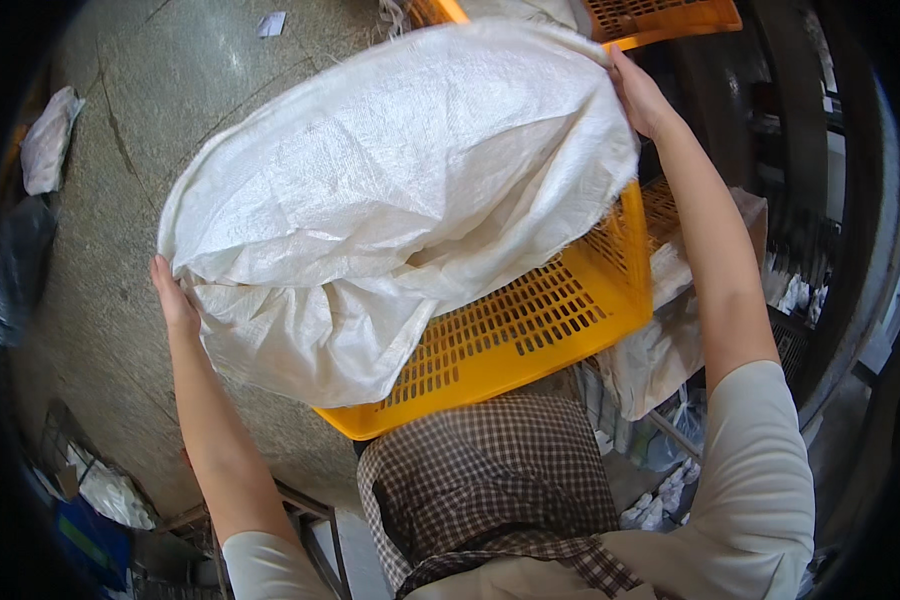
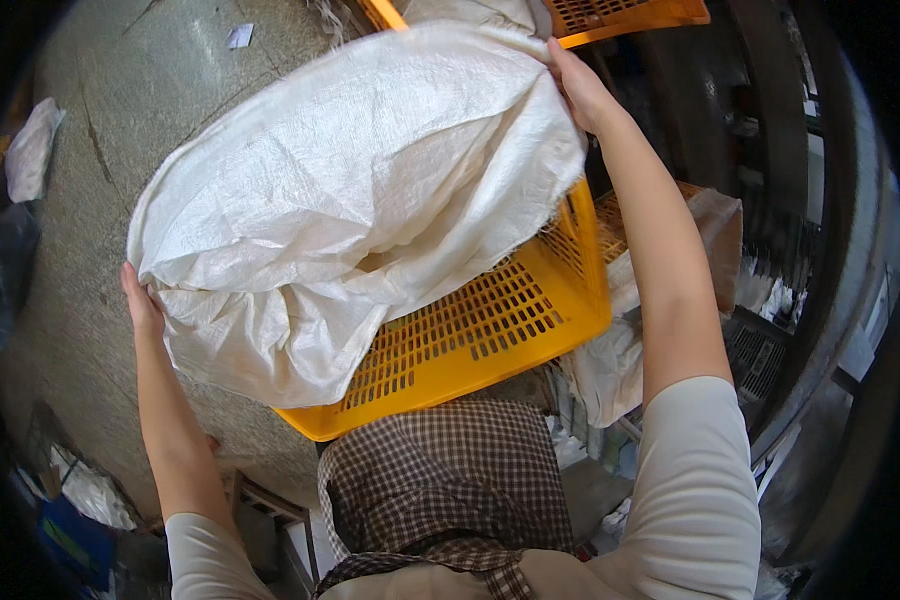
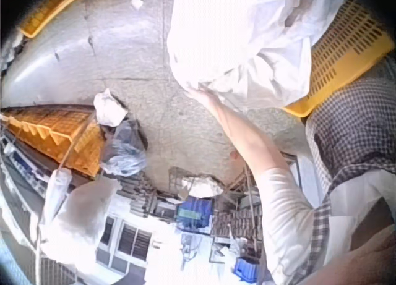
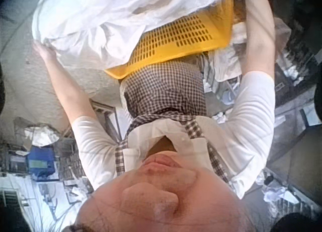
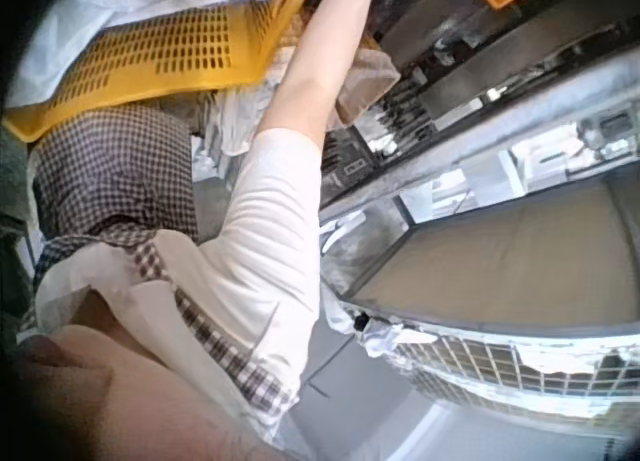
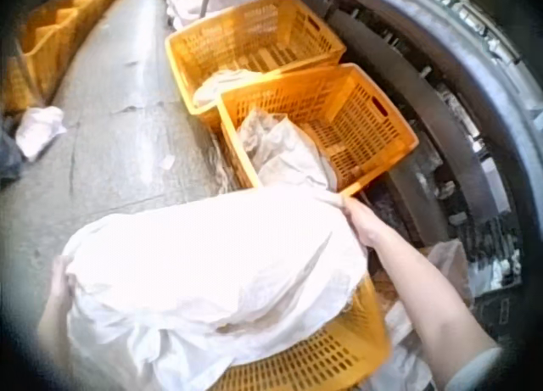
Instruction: The person repeatedly picks up white fabric pieces from yellow plastic baskets, unfolds them, and folds them by hand. The folded items are placed back into the baskets or onto a nearby table. The person also walks through the room and briefly operates a machine control lever.
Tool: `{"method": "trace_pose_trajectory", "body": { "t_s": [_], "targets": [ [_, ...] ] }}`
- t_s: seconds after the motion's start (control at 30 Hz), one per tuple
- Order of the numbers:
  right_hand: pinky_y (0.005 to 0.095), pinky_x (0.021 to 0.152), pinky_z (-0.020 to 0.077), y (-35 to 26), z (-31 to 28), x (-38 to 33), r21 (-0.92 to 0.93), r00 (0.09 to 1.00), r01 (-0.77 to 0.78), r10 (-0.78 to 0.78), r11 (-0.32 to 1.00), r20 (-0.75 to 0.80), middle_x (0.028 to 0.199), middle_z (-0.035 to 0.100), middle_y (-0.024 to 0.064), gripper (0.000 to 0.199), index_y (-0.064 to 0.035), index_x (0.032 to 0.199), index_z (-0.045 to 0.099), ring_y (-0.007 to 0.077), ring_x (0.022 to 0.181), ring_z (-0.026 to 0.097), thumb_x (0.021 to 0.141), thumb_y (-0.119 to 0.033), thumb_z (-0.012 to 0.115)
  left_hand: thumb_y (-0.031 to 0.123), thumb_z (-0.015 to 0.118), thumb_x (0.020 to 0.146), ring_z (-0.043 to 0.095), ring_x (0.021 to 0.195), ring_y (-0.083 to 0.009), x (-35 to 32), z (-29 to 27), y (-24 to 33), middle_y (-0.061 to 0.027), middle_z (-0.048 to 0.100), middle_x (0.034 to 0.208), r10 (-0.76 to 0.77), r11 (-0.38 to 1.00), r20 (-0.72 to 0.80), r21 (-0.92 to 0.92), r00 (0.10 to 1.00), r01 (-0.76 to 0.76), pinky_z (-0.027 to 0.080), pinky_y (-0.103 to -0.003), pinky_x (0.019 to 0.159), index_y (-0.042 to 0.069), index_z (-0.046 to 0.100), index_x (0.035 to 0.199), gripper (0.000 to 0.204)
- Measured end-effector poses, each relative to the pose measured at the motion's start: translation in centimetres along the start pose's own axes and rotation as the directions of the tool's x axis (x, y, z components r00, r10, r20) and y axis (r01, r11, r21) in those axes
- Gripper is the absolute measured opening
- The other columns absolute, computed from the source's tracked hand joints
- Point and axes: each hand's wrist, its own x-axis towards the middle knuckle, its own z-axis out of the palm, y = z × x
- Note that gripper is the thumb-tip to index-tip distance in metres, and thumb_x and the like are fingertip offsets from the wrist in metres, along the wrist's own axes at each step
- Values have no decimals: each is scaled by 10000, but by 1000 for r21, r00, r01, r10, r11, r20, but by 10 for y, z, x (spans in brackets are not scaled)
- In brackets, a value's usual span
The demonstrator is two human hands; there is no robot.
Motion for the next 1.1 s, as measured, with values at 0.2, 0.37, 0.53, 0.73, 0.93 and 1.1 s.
{"method": "trace_pose_trajectory", "body": {
  "t_s": [0.2,0.37,0.53,0.73,0.93,1.1],
  "targets": [
    [303,847,449,69,-31,13,-224,899,-373,410,900,152,1148,581,105,472,-23,1246,498,197,1012,568,916,-359,477,593,326,884,490,1156,-274,-39,-29,-74,-155,441,1315,-506,848,279,-10,816,529,412,-374,960,55,364,1337,704],
    [287,795,458,122,-71,18,-262,950,-266,298,928,90,1100,593,91,412,-27,1213,520,173,957,571,920,-313,476,373,471,895,544,1030,-266,-51,-51,-128,-143,499,1204,-368,928,-48,-86,928,363,456,-360,867,8,417,1247,510],
    [271,743,468,109,-89,-4,-172,952,-16,-37,985,-303,1051,605,78,354,-32,1179,543,149,902,574,923,-267,475,211,565,866,555,940,-263,-84,-66,-109,-137,530,1102,17,934,-293,346,956,90,461,-377,805,-11,458,1147,374],
    [278,659,432,84,-45,-174,-585,897,442,-331,679,294,797,508,-1,105,-98,876,508,109,708,495,851,-179,570,225,663,730,451,1083,-279,-223,-69,-79,-130,514,1120,48,199,741,650,670,-733,299,-480,951,75,507,1044,382],
    [450,894,327,128,-9,-191,-771,748,591,-196,-240,634,880,578,71,289,-98,964,557,260,895,519,693,-172,626,184,625,725,447,1160,-230,-252,-59,-124,-57,541,1137,-276,-101,803,522,528,-847,233,-481,1045,134,554,1055,341],
    [441,881,336,125,-79,-256,-835,835,550,-15,-9,550,825,554,74,286,-96,937,575,256,886,518,651,-103,594,96,531,780,367,1259,-158,-300,-121,-100,-17,473,1281,-741,114,528,707,414,-698,203,-562,1043,197,500,1192,425]
  ]
}}
